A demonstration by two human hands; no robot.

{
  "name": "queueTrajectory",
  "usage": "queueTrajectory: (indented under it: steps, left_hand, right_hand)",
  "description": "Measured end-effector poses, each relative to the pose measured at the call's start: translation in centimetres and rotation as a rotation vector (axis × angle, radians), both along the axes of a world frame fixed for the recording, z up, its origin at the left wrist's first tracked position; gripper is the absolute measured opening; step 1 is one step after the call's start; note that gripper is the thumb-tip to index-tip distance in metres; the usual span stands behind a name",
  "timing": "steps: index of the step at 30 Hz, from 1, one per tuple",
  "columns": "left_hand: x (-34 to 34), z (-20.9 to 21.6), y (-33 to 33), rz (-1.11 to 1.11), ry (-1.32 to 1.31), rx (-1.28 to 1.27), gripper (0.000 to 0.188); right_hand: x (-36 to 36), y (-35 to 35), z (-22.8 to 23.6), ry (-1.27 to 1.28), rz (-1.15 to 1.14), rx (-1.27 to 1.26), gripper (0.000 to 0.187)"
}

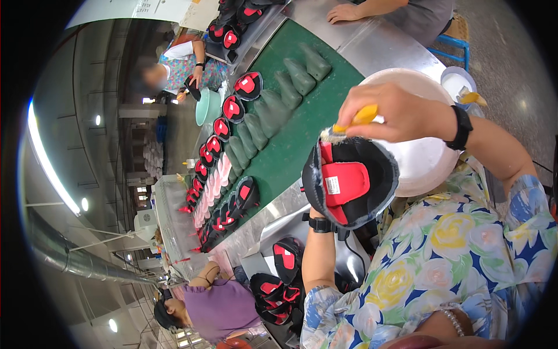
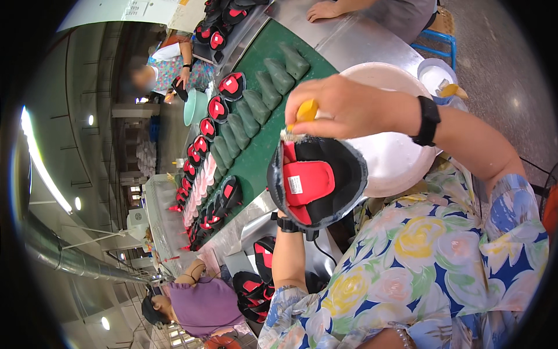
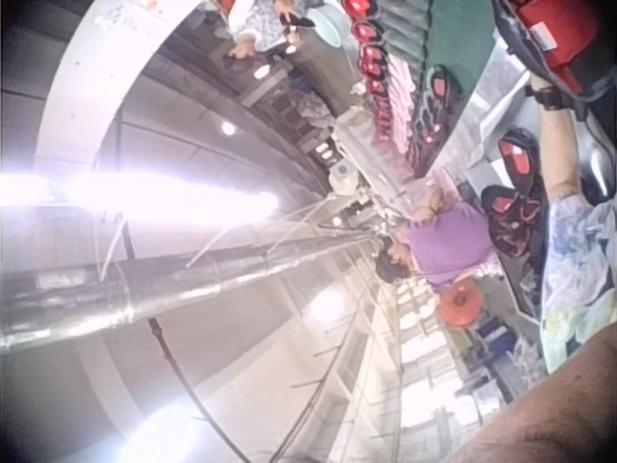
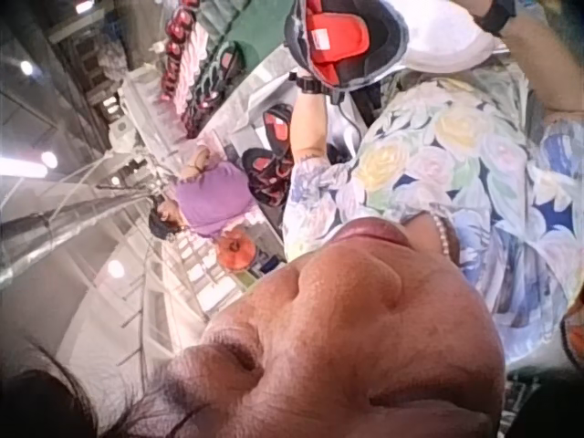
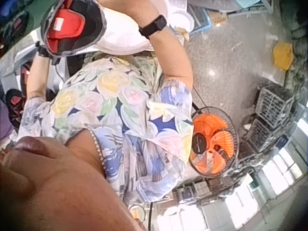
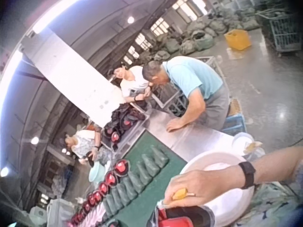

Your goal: Applying white adhesive to the interior and edges of footwear components using a brush at an assembly line station.

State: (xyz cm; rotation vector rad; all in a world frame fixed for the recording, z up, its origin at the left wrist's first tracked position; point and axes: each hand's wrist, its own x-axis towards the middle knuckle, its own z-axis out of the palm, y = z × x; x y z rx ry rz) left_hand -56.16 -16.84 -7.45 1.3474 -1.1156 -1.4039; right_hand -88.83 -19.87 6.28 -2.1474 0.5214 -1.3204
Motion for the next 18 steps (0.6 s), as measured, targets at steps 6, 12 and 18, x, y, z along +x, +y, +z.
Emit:
queueTrajectory:
  steps: [6,12,18]
  left_hand:
    - [-0.3,-0.2,-0.1,0.047,0.048,0.043,0.036]
    - [0.4,-1.4,2.6,0.135,0.098,0.125,0.036]
    - [0.1,-1.6,3.6,0.203,0.143,0.176,0.036]
  right_hand:
    - [-1.5,0.4,-1.2,0.075,0.043,-0.026,0.012]
    - [-2.4,2.6,-2.3,0.166,0.120,0.153,0.010]
    - [0.8,6.4,-3.0,-0.241,0.070,0.143,0.015]
